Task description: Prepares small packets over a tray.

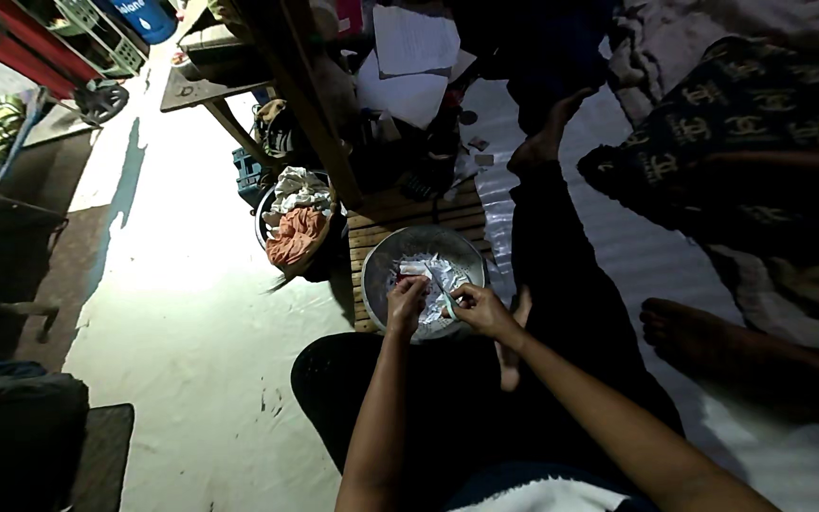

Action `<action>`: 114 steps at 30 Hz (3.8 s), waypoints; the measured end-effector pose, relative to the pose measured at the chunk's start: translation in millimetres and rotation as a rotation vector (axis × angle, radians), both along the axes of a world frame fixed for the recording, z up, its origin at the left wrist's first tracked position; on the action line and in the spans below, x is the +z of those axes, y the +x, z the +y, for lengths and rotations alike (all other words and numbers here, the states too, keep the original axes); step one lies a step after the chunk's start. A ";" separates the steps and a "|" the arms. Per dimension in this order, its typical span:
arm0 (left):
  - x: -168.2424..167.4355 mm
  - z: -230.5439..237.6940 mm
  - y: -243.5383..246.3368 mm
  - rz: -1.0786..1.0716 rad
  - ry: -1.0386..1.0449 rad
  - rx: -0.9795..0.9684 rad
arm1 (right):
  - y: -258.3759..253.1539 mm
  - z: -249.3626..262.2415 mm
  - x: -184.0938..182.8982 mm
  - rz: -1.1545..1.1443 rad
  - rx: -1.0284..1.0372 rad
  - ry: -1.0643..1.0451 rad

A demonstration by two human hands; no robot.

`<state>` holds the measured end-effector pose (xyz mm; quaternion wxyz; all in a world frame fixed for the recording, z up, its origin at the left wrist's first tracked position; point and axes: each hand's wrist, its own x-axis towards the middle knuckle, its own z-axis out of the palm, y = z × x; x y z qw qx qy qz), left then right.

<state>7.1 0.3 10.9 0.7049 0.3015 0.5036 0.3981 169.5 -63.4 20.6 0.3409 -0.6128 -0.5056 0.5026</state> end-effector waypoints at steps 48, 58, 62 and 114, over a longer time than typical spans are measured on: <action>-0.3 -0.3 -0.8 0.021 0.012 0.012 | 2.0 -5.2 1.7 -0.095 0.039 -0.060; -0.5 0.0 -0.2 0.042 0.028 -0.041 | -0.9 -7.4 1.2 -0.076 0.045 -0.012; -0.7 -1.1 -0.9 0.019 0.025 -0.043 | -1.4 -9.0 2.3 -0.067 0.039 -0.008; -2.2 -2.3 -2.4 -0.007 0.028 -0.031 | -2.3 -10.8 -0.6 -0.041 -0.019 -0.032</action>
